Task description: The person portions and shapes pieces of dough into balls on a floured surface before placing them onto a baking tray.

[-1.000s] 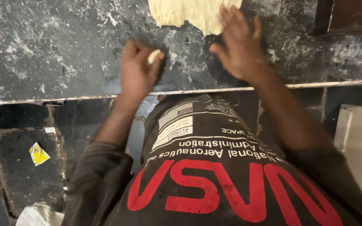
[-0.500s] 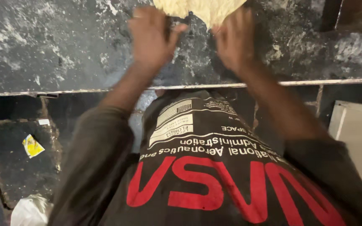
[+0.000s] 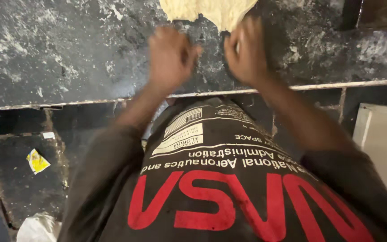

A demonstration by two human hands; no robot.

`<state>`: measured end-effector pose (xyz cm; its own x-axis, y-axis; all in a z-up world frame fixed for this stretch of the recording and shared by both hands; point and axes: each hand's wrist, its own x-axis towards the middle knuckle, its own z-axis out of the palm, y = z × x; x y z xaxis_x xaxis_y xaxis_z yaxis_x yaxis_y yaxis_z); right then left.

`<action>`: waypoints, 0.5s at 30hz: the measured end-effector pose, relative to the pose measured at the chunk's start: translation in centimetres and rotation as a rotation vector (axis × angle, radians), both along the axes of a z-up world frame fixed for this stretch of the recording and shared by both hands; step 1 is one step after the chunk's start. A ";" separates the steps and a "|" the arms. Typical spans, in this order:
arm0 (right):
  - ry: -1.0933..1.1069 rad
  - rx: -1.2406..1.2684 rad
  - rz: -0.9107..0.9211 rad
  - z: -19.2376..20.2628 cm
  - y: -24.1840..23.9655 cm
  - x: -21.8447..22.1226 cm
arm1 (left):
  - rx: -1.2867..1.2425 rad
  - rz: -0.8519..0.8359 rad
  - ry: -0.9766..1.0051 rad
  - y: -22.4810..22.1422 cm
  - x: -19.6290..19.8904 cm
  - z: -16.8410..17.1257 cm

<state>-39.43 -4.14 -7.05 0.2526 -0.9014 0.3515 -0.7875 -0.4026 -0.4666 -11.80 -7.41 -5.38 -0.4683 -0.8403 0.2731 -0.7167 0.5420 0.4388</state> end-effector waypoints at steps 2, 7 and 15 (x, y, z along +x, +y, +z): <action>0.244 0.079 0.107 0.8 5.2 -0.4 | 0.118 -0.142 0.117 5.1 1.3 0.3; 0.729 -0.065 -0.209 2.1 2.8 -7.9 | -0.239 -0.088 -0.160 2.1 9.5 2.5; 0.193 0.124 0.084 -0.6 5.5 -1.9 | 0.055 -0.001 0.150 4.2 1.9 1.3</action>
